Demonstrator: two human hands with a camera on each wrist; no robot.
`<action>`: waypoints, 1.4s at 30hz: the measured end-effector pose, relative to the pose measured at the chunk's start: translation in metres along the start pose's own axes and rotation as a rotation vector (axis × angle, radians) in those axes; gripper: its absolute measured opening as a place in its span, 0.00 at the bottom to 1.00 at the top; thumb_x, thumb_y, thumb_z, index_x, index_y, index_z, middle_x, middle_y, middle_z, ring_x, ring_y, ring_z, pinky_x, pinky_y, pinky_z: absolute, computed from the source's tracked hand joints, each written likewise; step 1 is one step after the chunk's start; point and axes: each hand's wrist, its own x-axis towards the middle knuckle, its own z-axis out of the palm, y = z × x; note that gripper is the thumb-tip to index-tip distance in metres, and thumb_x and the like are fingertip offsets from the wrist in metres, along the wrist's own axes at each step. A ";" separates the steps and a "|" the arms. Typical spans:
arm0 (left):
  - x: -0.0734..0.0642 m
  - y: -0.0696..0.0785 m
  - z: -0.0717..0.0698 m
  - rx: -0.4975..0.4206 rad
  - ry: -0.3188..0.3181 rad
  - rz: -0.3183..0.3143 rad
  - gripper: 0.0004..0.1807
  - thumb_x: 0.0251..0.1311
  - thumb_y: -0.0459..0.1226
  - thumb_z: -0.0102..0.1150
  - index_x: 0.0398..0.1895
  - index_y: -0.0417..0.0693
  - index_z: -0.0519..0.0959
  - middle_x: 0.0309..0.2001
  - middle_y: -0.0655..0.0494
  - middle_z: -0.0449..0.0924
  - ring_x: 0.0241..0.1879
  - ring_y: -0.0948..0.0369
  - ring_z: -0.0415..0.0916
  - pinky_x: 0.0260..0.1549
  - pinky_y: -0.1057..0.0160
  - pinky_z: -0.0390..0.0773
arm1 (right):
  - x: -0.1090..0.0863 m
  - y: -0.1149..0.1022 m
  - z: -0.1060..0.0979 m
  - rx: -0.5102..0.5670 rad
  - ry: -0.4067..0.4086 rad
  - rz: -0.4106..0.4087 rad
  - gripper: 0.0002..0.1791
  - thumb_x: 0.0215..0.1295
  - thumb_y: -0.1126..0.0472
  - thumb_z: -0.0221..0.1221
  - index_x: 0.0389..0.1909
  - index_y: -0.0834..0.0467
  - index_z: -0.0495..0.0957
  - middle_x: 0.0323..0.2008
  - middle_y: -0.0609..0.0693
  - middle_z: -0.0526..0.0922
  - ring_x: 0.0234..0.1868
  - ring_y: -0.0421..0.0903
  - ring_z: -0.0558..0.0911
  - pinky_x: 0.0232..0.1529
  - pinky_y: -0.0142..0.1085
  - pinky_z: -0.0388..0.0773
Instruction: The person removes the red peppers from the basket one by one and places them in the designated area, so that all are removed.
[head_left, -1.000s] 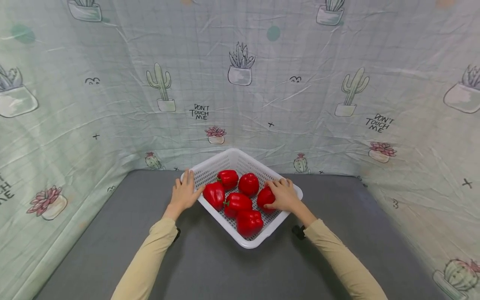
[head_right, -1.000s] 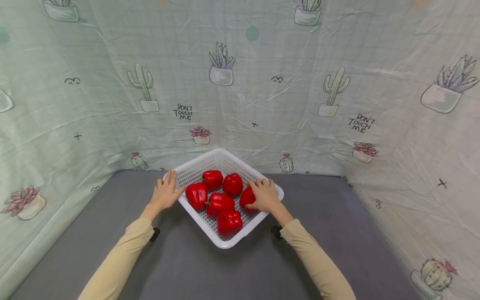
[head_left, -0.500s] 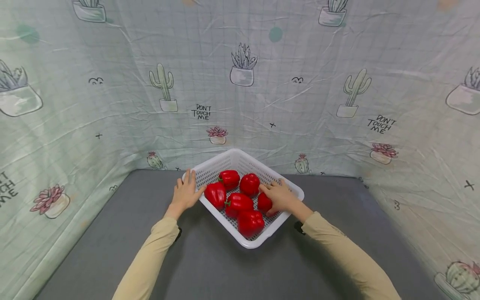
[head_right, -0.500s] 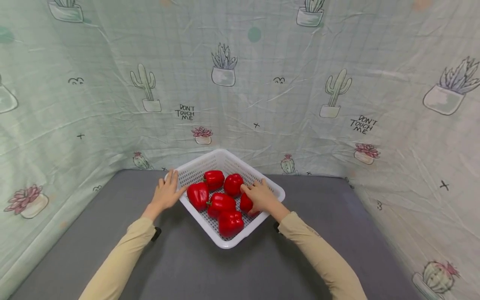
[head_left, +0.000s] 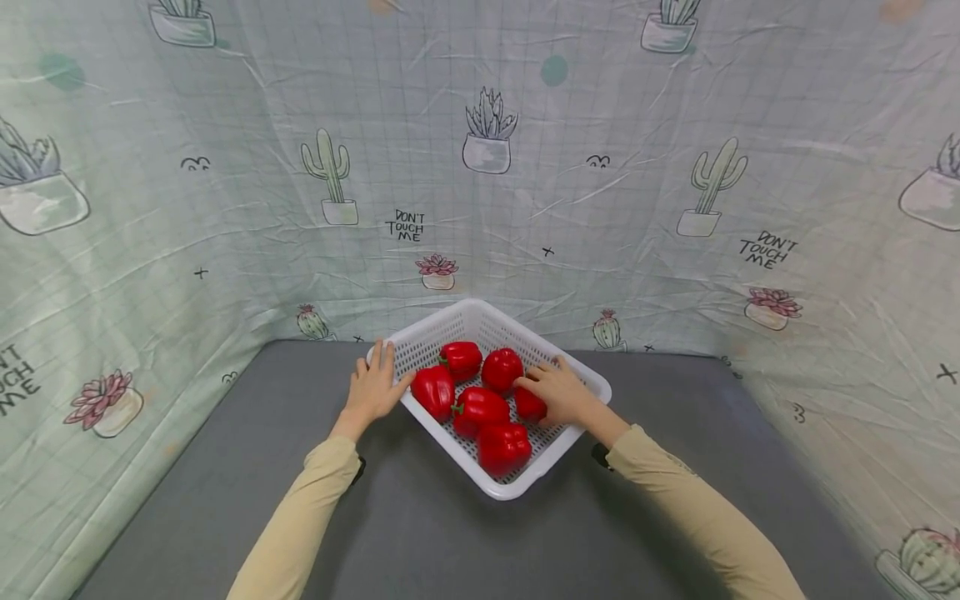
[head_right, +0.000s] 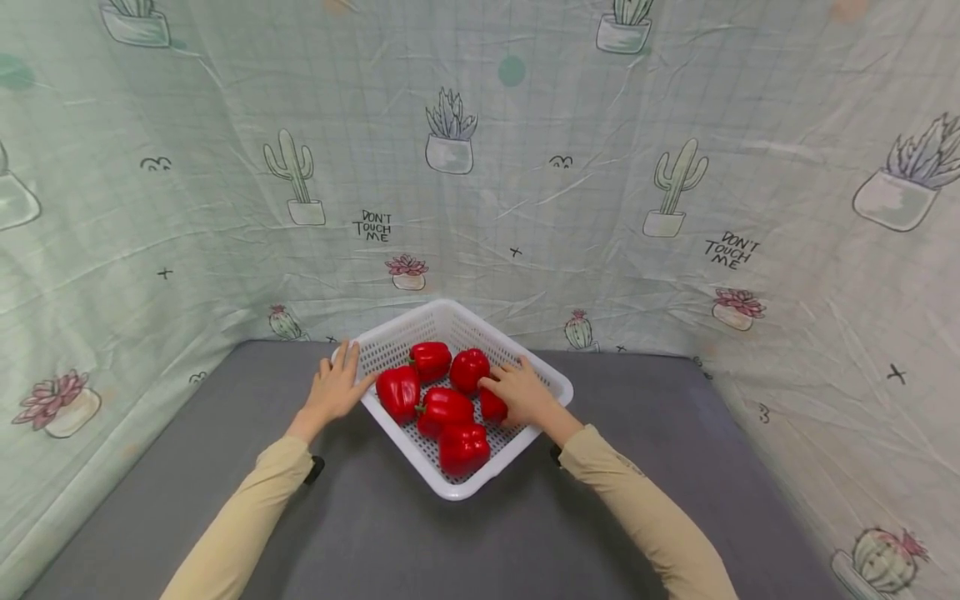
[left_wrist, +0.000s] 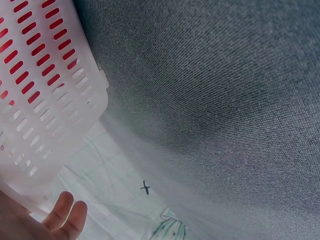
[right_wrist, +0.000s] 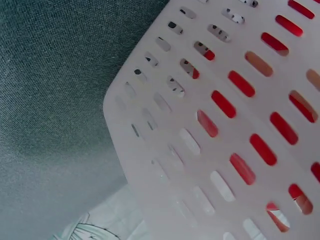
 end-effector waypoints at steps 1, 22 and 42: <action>0.000 0.000 0.000 -0.001 0.000 0.001 0.43 0.60 0.57 0.37 0.68 0.37 0.44 0.69 0.38 0.39 0.58 0.36 0.49 0.50 0.36 0.57 | 0.000 0.000 -0.001 -0.002 0.000 0.006 0.41 0.29 0.47 0.73 0.52 0.48 0.71 0.49 0.50 0.76 0.51 0.49 0.71 0.53 0.54 0.62; -0.001 0.000 0.000 -0.018 0.016 0.002 0.42 0.60 0.56 0.39 0.68 0.37 0.45 0.69 0.37 0.40 0.58 0.35 0.49 0.49 0.36 0.57 | -0.018 -0.009 -0.019 0.069 0.168 0.121 0.45 0.32 0.51 0.71 0.57 0.51 0.63 0.45 0.54 0.70 0.47 0.48 0.69 0.45 0.48 0.66; -0.001 0.000 -0.002 -0.020 -0.014 -0.008 0.42 0.60 0.56 0.39 0.69 0.39 0.43 0.70 0.39 0.37 0.60 0.34 0.46 0.51 0.36 0.55 | -0.035 -0.013 -0.032 0.144 0.278 0.148 0.39 0.40 0.49 0.65 0.55 0.56 0.64 0.50 0.56 0.71 0.48 0.51 0.71 0.44 0.48 0.71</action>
